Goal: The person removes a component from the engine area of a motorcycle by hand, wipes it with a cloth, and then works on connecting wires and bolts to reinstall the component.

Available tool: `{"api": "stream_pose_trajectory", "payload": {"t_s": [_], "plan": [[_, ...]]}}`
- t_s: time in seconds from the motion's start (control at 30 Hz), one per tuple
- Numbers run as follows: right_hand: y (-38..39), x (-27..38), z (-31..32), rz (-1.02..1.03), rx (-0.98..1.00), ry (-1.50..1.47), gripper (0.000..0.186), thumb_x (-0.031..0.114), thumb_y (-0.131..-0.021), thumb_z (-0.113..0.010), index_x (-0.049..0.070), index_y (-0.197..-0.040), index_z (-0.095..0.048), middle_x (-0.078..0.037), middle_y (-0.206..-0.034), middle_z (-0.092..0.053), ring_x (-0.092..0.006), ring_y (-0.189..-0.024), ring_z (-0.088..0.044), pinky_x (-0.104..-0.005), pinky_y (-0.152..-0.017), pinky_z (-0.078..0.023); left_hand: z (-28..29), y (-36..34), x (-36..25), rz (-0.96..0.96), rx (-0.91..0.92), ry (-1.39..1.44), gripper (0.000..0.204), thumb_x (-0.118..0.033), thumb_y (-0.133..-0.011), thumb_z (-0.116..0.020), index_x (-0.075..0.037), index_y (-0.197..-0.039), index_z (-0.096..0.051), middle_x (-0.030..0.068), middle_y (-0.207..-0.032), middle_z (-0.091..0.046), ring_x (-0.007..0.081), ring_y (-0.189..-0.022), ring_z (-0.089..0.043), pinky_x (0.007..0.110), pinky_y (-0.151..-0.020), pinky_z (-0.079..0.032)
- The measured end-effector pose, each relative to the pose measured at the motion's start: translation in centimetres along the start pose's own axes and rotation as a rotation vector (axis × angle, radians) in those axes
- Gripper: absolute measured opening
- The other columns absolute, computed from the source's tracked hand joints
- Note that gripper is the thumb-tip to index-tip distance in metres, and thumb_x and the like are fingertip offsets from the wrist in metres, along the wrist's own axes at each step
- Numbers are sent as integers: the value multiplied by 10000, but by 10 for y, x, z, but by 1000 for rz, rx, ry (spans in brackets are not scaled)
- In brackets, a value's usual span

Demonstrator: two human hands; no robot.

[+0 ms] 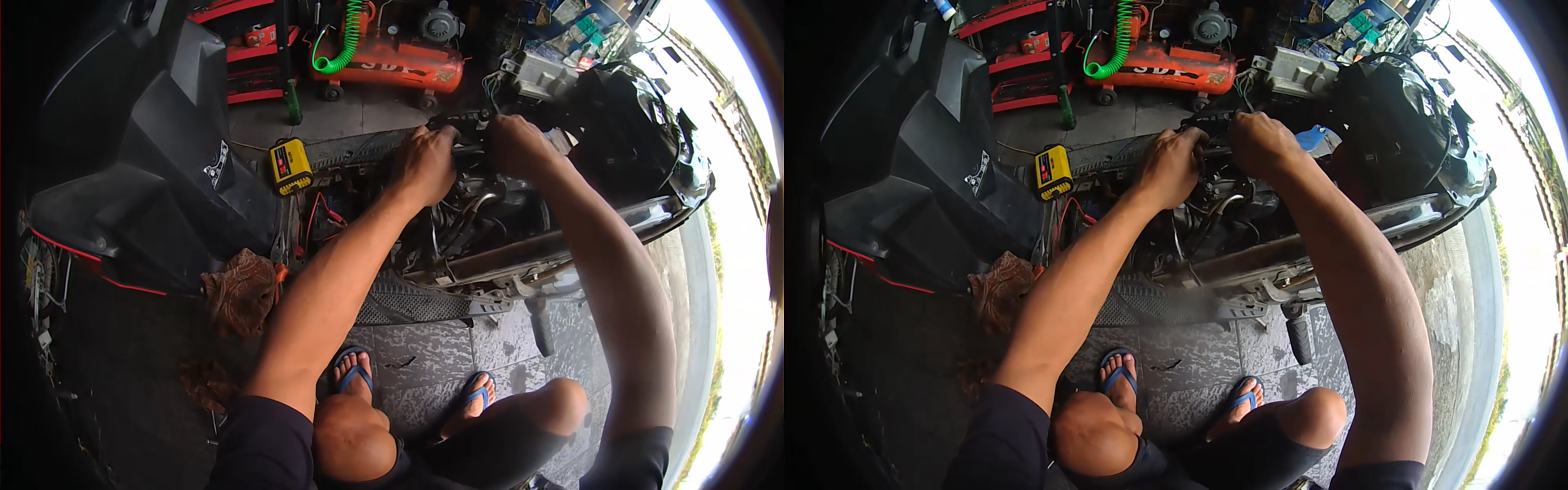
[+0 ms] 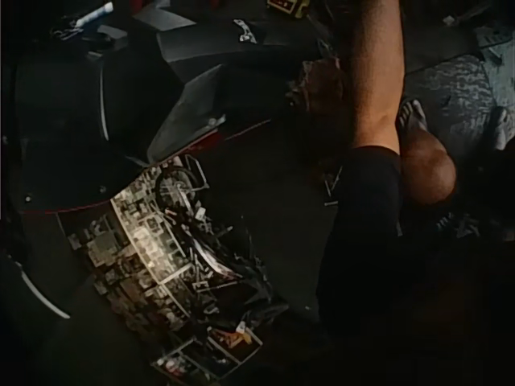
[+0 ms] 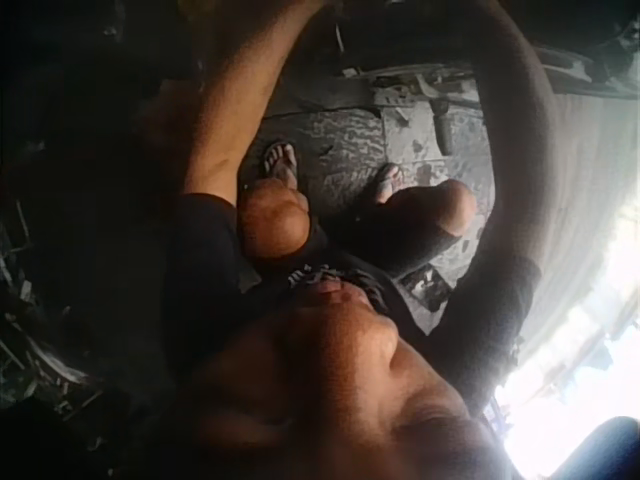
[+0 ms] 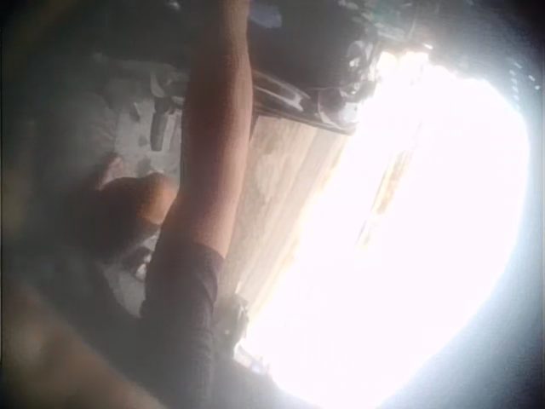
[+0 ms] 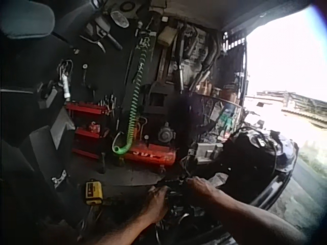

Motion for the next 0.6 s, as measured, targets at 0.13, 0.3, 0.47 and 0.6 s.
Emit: {"api": "stream_pose_trajectory", "payload": {"t_s": [0.13,0.3,0.47,0.6], "plan": [[1,6,-14,7,-20,-16,162,55,-767,-655,-10,-900,-722,-243,-915,-718,-385,-905,-717,-461,-783,-586,1,3,1,18,-12,14,353,58,-764,-577,-22,-1101,-644,188,-979,-707,390,-935,-625,465,-870,-493],[-4,6,-13,36,81,53,194,42,-754,-680,-10,-936,-725,-237,-929,-720,-368,-933,-717,-451,-793,-585,0,2,1,27,-46,53,351,49,-782,-576,-23,-1120,-636,173,-986,-709,382,-958,-624,463,-875,-497],[-8,11,-10,-17,96,27,213,43,-755,-686,-19,-956,-725,-243,-933,-719,-368,-946,-715,-448,-800,-582,0,2,1,37,-52,60,319,21,-816,-588,-31,-1127,-636,175,-977,-708,380,-976,-626,466,-878,-496],[-13,7,-10,-16,145,64,231,73,-750,-704,-24,-959,-722,-246,-937,-718,-374,-950,-712,-447,-803,-582,1,1,-1,67,-47,79,318,17,-820,-590,-35,-1130,-636,177,-985,-705,382,-987,-626,469,-882,-496]]}}
Point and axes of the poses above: each hand's wrist, its own y-axis away from the middle knuckle, its own z-axis out of the back of the hand, x = y × z, the point moved 1 cm from there along -y, towards the middle knuckle
